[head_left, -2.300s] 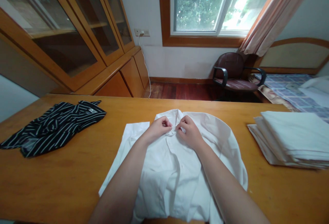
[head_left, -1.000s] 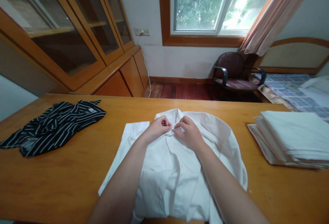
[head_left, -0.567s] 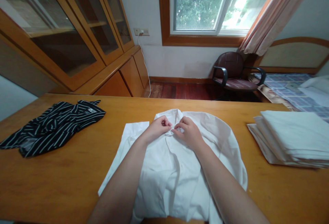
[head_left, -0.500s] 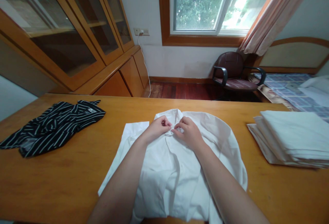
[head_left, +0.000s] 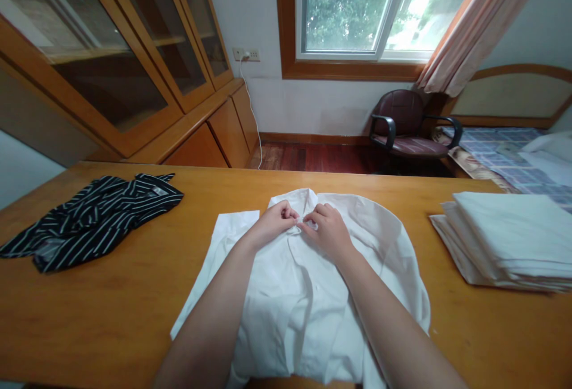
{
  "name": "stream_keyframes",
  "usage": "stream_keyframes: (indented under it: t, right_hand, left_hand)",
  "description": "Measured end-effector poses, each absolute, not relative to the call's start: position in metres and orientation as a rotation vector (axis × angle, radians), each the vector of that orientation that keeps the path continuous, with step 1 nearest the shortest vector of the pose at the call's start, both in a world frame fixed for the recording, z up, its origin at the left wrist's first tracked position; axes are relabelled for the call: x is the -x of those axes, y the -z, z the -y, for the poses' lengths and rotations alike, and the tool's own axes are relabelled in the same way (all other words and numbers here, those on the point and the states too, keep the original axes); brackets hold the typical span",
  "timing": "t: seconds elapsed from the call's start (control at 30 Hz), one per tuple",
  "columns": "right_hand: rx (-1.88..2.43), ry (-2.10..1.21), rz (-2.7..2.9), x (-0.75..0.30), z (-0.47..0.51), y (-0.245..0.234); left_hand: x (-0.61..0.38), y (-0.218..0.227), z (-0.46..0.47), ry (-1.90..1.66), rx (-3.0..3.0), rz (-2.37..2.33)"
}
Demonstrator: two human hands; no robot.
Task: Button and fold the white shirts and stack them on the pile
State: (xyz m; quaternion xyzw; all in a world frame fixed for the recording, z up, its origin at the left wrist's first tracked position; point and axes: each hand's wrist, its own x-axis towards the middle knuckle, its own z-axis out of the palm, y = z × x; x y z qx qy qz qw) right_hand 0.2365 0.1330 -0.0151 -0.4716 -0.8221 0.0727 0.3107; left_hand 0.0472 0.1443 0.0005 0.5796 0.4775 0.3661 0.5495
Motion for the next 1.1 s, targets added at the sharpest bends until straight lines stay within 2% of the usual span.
stream_keyframes:
  t: [1.1]
  right_hand:
    - [1.247,-0.419,2.048,-0.2337,-0.1356,0.0220]
  left_hand:
    - [-0.0505,-0.0007,-0.1447,-0.917,-1.311,-1.121]
